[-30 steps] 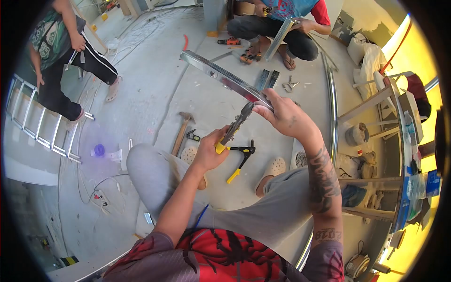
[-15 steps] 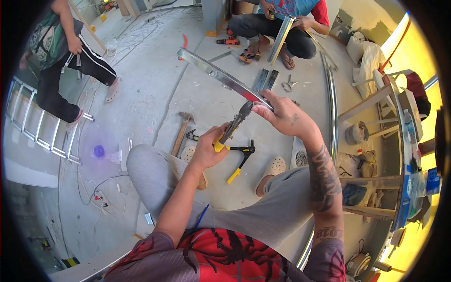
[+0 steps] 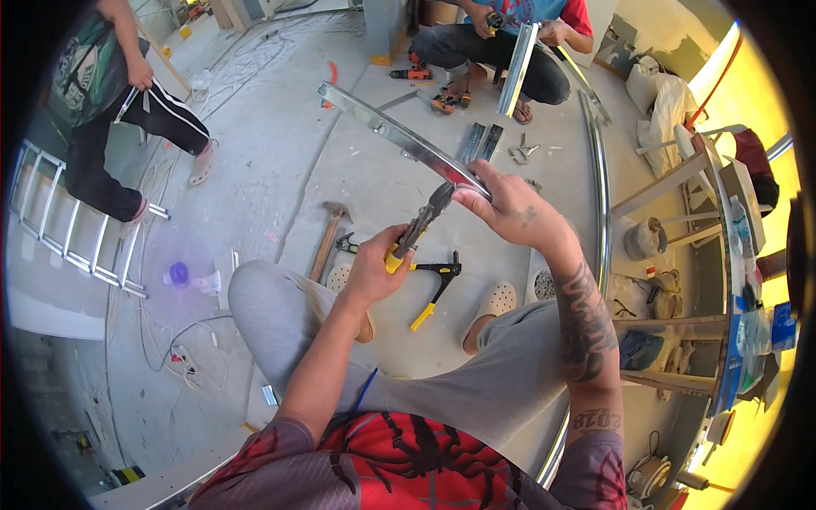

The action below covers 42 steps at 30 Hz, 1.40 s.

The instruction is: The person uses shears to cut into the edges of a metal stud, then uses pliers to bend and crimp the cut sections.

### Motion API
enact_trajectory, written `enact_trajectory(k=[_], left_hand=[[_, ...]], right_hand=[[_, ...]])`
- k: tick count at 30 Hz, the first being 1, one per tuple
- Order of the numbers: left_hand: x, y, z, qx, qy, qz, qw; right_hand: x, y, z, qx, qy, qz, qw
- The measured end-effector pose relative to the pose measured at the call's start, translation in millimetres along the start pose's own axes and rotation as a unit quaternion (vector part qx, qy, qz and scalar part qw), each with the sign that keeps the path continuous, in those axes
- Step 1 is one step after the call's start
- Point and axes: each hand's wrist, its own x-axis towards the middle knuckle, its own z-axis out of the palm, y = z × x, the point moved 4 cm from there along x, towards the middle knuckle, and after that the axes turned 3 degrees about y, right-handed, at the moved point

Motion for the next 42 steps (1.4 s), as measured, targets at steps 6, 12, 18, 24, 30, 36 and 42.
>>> enact_trajectory(k=[6, 12, 18, 24, 30, 36, 42], left_hand=[[0, -1, -3, 0.017, 0.003, 0.012, 1.000], [4, 11, -8, 0.030, 0.019, 0.040, 0.999], [3, 15, -11, 0.019, 0.009, 0.069, 0.997], [3, 23, -14, 0.018, 0.005, 0.076, 0.997], [0, 26, -13, 0.017, 0.009, 0.081, 0.997], [-1, 26, -13, 0.012, 0.006, 0.078, 0.997], [-2, 25, -12, 0.024, 0.005, 0.075, 0.997]], right_hand=[[0, -3, -1, 0.017, -0.030, 0.019, 0.999], [-1, -6, -2, 0.079, -0.036, 0.033, 0.996], [-5, -3, 1, 0.191, -0.167, 0.131, 0.958], [-7, -9, 0, 0.255, -0.204, 0.150, 0.933], [-10, -10, 0, 0.256, -0.205, 0.154, 0.932], [-9, -12, 0, 0.245, -0.210, 0.148, 0.935], [-8, -13, -1, 0.241, -0.208, 0.147, 0.937]])
